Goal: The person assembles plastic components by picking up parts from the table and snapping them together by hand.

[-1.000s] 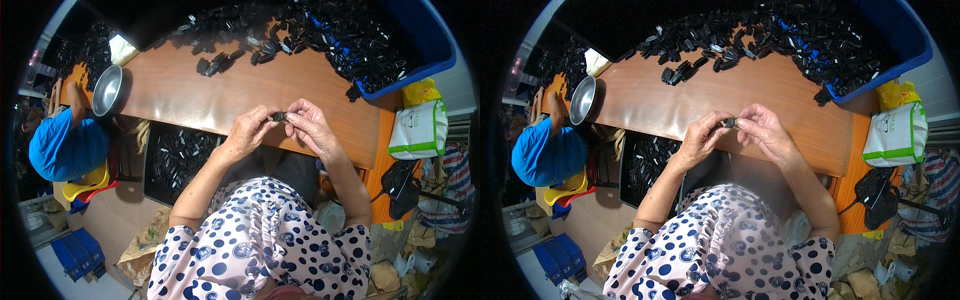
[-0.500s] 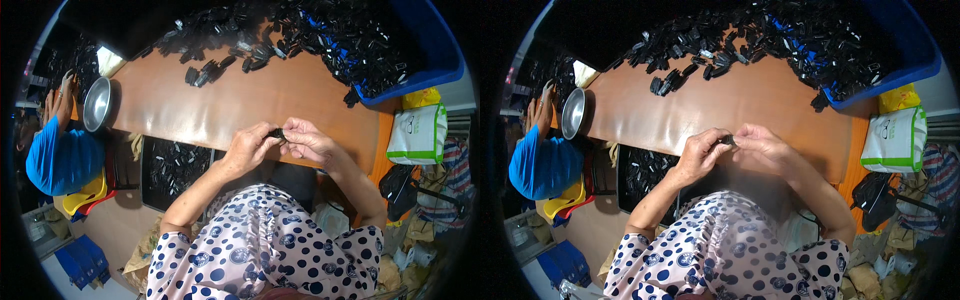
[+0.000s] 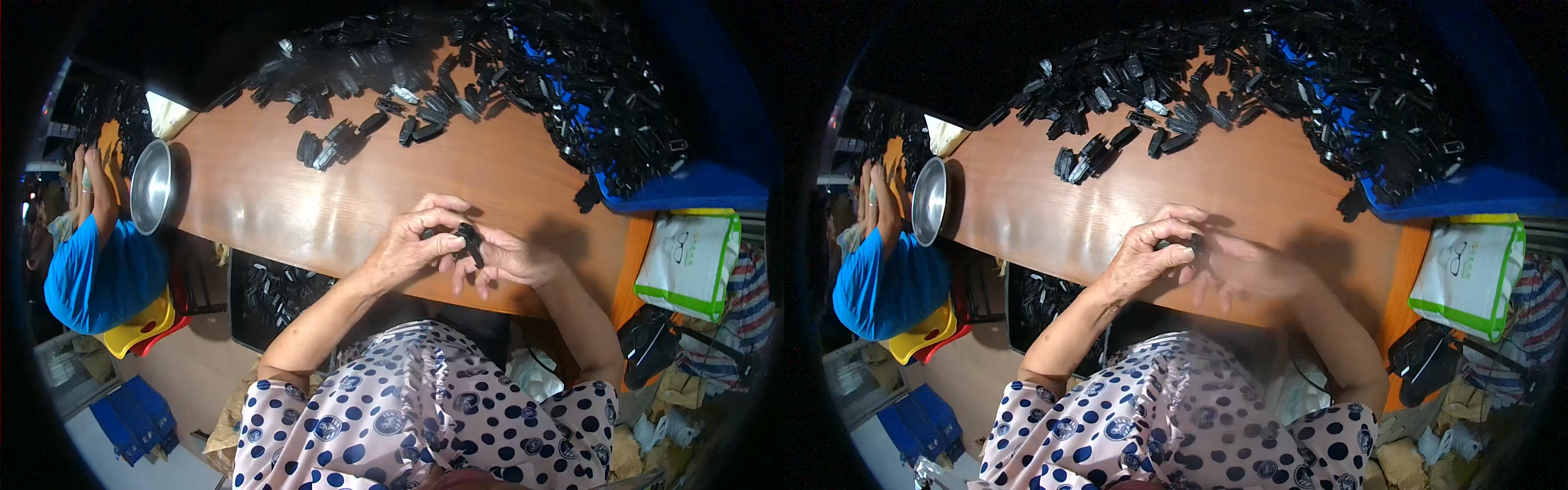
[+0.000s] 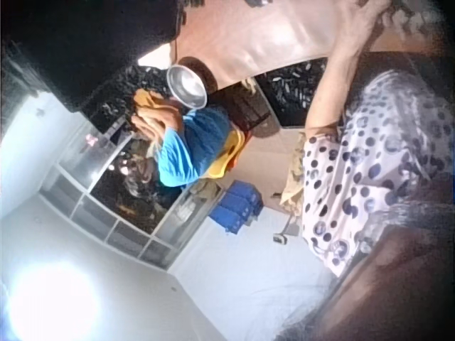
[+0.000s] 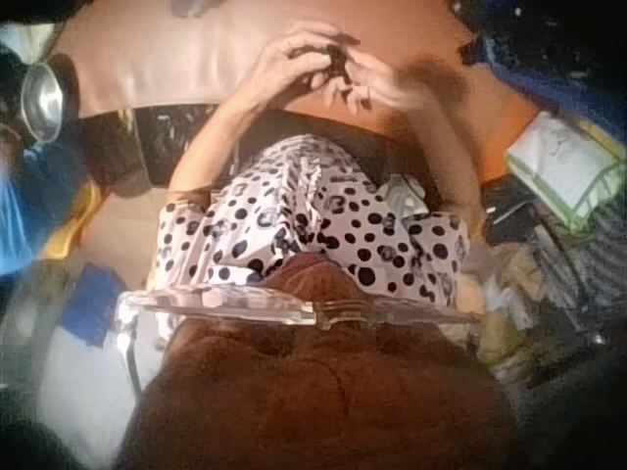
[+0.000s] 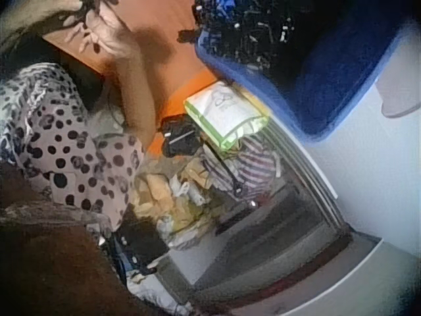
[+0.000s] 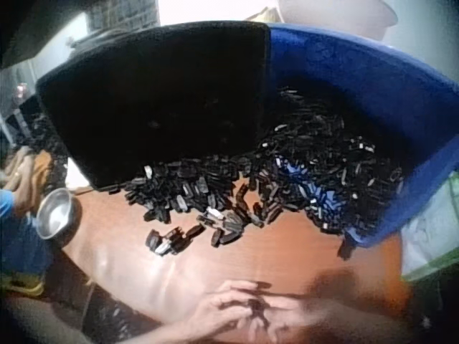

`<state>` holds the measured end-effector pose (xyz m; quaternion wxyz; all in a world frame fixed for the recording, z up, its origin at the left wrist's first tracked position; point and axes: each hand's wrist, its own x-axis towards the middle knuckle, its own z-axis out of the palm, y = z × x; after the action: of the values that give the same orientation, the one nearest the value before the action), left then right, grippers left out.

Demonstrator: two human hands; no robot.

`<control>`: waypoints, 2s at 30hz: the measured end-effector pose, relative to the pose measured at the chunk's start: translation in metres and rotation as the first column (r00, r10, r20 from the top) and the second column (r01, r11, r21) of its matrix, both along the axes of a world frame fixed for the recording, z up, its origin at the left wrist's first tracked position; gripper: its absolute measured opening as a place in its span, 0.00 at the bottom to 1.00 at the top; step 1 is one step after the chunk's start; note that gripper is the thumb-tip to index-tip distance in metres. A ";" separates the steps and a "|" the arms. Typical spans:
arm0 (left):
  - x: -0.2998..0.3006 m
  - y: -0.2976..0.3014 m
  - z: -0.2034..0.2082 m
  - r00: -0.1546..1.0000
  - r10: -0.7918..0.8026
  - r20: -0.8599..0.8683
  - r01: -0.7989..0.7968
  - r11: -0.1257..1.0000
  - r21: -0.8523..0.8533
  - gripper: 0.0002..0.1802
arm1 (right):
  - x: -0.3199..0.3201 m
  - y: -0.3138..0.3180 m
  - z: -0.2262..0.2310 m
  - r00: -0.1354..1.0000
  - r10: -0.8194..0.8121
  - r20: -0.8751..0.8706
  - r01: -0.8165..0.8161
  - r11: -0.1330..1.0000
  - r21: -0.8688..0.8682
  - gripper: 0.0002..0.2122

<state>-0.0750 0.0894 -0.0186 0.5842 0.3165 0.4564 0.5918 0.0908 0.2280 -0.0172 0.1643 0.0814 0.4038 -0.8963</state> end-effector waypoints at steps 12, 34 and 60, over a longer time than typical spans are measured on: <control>-0.016 0.024 -0.020 0.974 0.049 0.223 -0.026 0.994 -0.107 0.18 | -0.037 -0.005 -0.008 0.945 -0.324 0.055 0.307 0.930 0.200 0.15; -0.068 -0.109 0.026 0.795 -0.017 -0.607 -0.164 0.956 -0.242 0.11 | -0.017 0.058 -0.017 0.948 -0.185 -0.260 0.227 -0.183 0.957 0.19; -0.094 0.050 -0.024 0.055 0.014 -0.998 -0.106 0.994 0.008 0.16 | -0.042 0.114 -0.005 0.918 -0.038 -0.396 0.361 -0.337 0.869 0.06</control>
<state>-0.1695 0.1398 -0.0425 0.0969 0.5971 0.7649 0.2213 0.0492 0.3421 -0.0225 -0.1705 0.1575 0.9469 -0.2227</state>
